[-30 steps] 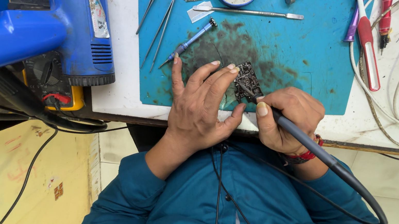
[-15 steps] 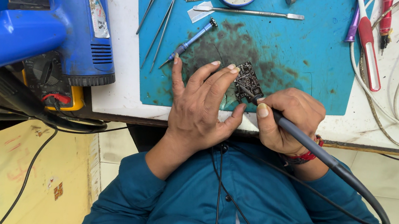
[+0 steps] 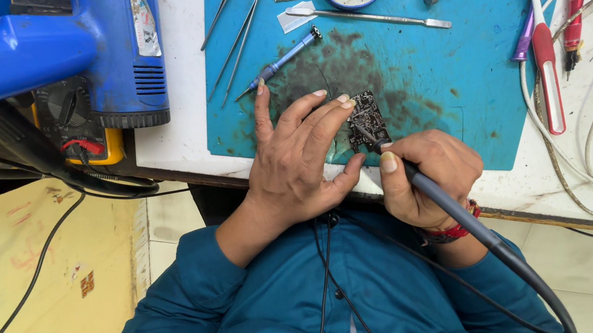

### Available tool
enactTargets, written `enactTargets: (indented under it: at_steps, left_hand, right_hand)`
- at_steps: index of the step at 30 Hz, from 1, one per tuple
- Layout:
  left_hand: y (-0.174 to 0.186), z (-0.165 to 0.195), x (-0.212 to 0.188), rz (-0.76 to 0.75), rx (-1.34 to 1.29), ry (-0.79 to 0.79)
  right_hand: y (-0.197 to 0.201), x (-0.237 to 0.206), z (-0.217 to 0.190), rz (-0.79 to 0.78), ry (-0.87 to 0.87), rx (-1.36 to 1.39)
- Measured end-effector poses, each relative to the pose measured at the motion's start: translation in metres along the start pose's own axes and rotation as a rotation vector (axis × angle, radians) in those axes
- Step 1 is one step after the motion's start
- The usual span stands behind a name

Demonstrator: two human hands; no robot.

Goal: The person solders a small circuit board on a workbench mat, holding the board steady with one hand while applying a soldering iron to its components. They reposition the board, use tweezers to handle small parts, and continue soldering different points on the board.

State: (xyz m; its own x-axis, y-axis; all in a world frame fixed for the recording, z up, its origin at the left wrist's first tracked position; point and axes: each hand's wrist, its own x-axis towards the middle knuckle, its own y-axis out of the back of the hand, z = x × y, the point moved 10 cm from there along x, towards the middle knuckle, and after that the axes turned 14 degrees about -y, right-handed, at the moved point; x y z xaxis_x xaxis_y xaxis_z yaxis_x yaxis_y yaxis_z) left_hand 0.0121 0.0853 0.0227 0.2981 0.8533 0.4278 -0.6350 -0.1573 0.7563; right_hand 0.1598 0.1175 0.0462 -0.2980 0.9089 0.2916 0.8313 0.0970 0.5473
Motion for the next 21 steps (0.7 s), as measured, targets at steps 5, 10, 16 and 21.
enactTargets:
  at_steps: [5,10,16,21]
  left_hand:
    - [0.0003,-0.0002,0.0002,0.004,0.0,-0.003]
    - [0.0003,-0.0001,-0.0004,0.001,0.0,0.001]
    - [0.0,-0.0004,0.0005,0.003,0.003,-0.004]
    - [0.0005,-0.0002,0.0006,0.001,0.004,-0.002]
  right_hand:
    - [0.0004,0.0,0.0,0.004,-0.002,0.0]
    - [-0.0003,0.0005,-0.0011,0.011,0.01,-0.005]
    - [0.0004,0.001,-0.0025,0.013,0.011,0.008]
    - [0.0007,0.001,-0.0006,0.017,-0.01,0.001]
